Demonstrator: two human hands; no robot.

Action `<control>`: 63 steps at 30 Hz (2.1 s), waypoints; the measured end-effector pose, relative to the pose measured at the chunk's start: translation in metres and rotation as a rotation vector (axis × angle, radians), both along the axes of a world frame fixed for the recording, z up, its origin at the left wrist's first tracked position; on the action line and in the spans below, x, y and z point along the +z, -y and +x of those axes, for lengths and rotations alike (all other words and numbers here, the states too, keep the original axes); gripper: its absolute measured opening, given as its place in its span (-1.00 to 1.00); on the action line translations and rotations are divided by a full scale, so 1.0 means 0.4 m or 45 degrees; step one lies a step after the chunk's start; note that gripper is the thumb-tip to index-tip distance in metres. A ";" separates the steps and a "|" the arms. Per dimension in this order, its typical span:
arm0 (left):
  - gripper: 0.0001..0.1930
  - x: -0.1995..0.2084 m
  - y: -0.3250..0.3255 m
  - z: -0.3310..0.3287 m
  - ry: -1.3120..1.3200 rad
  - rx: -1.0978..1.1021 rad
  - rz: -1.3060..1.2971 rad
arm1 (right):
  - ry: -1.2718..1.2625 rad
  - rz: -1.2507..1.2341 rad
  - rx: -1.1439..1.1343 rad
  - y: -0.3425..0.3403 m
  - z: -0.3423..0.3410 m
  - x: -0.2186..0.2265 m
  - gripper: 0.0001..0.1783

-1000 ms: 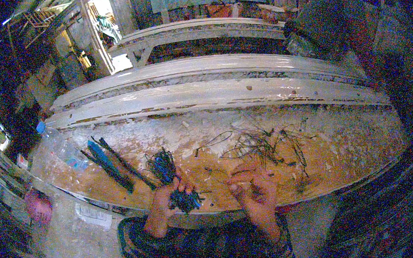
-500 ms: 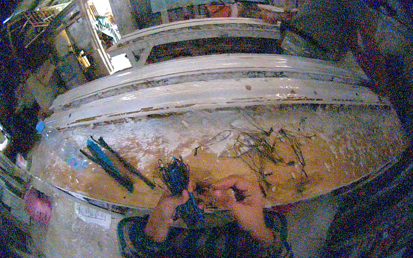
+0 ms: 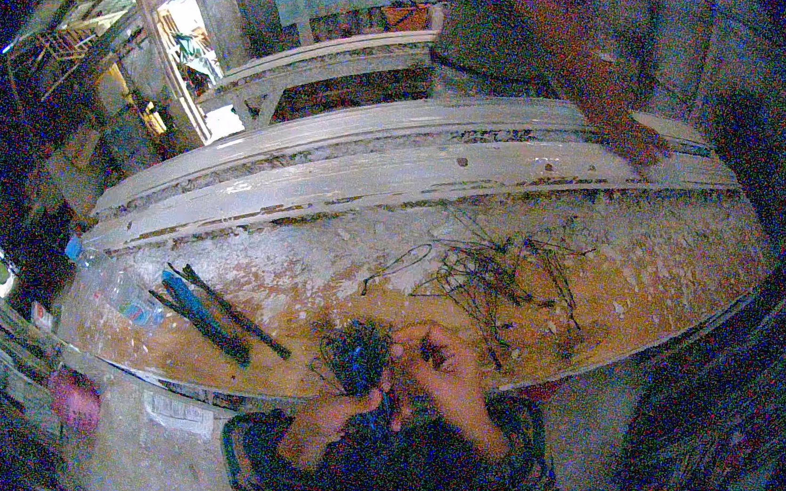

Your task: The person sorts a bundle of blue zip ties and black wires on a workbench, separating them into piles. The person then picks up a black plastic strip and manipulates it with both hands. Another person is visible in the background working on a long white object.

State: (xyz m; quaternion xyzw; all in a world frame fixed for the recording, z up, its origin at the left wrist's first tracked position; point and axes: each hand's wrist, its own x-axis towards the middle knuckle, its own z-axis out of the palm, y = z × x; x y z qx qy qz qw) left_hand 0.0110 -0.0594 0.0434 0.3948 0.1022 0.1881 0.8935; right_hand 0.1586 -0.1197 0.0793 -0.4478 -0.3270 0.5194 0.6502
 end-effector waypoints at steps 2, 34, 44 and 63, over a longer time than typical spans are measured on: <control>-0.75 0.008 0.006 0.005 0.033 0.034 -0.001 | 0.079 -0.025 -0.048 -0.012 -0.004 -0.008 -0.89; -0.82 -0.038 -0.087 -0.019 0.240 0.491 -0.305 | 1.688 -0.314 -0.510 -0.002 0.210 -0.053 -0.70; -0.84 -0.078 -0.102 0.002 0.344 0.506 -0.388 | 1.581 -0.327 -0.628 -0.021 0.222 -0.061 -0.68; -0.86 -0.068 -0.095 0.006 0.228 0.559 -0.392 | 1.222 -0.030 -0.592 -0.037 0.177 -0.066 -0.75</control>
